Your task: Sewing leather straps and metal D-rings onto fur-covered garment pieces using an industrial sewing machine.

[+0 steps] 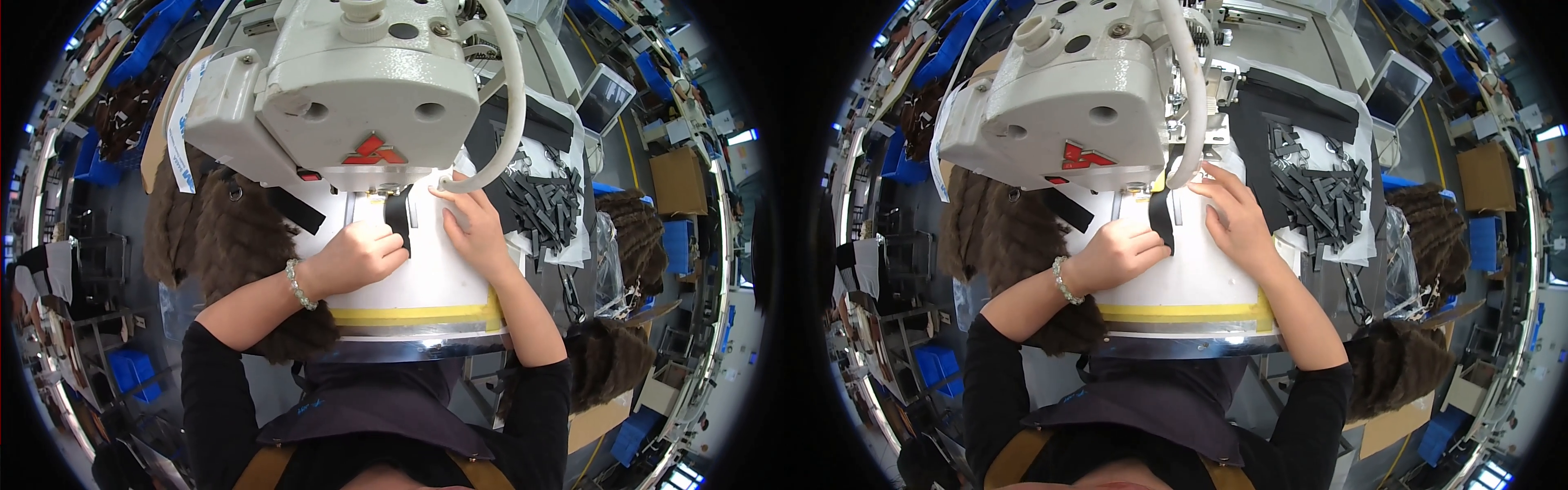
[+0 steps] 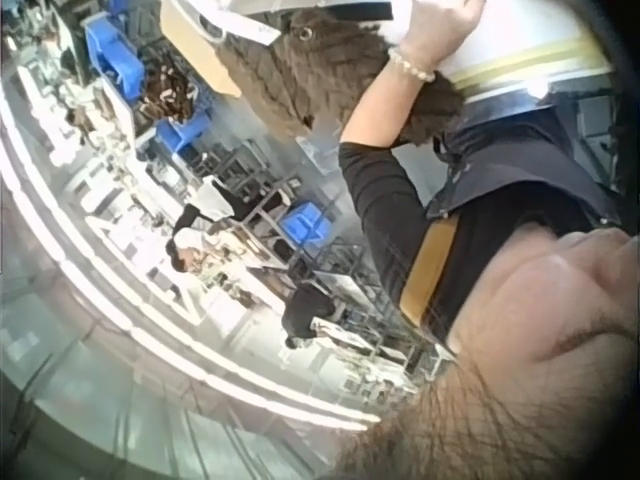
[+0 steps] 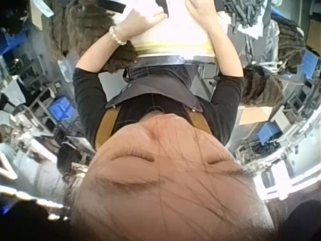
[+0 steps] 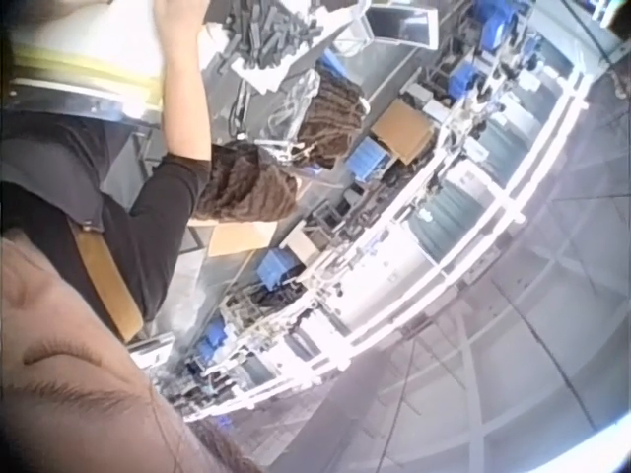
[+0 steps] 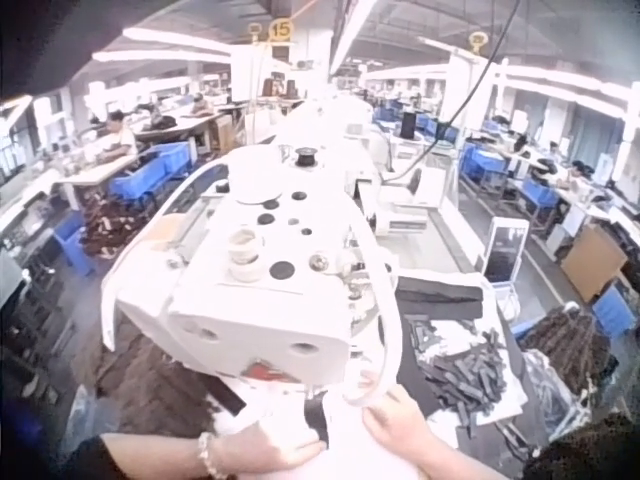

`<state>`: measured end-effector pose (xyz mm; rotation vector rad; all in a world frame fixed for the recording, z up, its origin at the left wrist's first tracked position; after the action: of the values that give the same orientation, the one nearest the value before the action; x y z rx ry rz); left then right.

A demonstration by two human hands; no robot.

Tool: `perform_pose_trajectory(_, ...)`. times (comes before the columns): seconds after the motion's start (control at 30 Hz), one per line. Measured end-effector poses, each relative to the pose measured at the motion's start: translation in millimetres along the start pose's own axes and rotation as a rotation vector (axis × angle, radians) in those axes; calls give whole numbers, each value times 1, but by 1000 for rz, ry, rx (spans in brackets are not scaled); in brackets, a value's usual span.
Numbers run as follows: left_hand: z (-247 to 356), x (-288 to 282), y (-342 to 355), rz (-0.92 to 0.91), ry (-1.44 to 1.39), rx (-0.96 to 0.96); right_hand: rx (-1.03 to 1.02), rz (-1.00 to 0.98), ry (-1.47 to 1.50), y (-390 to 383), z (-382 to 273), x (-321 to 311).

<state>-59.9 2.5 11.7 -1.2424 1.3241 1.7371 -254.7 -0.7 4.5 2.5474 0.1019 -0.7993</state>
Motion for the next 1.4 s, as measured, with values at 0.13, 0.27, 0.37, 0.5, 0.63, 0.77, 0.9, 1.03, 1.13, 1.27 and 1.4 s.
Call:
perform_pose_trajectory(0.13,-12,-3,-1,30,126,-90,-19,-4,-25,-1,1,0)
perform_pose_trajectory(0.27,-16,-8,0,163,167,-75,43,-27,-20,-4,2,1)
perform_pose_trajectory(0.37,-4,-5,1,124,27,15,27,-32,-55,-5,2,1)
perform_pose_trajectory(0.5,2,0,1,94,3,13,-13,-48,-62,-6,3,2)
perform_pose_trajectory(0.63,-3,4,-1,20,91,-147,-49,-46,-71,-6,4,3)
perform_pose_trajectory(0.77,-11,2,1,83,141,-185,21,-72,-65,-7,7,3)
perform_pose_trajectory(0.9,-10,-2,-1,85,203,-155,-30,-64,-76,-7,5,4)
perform_pose_trajectory(1.03,6,1,-6,-4,200,-119,-36,-69,-82,-6,4,3)
perform_pose_trajectory(1.13,8,7,-5,-24,230,-182,24,-108,-89,-6,4,3)
perform_pose_trajectory(1.27,-4,6,-4,25,131,-250,9,-112,-75,-5,1,2)
perform_pose_trajectory(1.4,-5,2,-3,58,154,-225,7,-113,-82,-4,-1,2)
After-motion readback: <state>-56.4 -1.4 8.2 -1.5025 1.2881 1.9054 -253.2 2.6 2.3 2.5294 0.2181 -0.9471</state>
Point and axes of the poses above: each hand's wrist, its own y-axis towards the middle knuckle, its own x-axis out of the palm, z = x × y, the point moved 4 cm from there along y, towards the middle knuckle, and after that the axes turned 7 degrees about y, right-handed, at the moved point
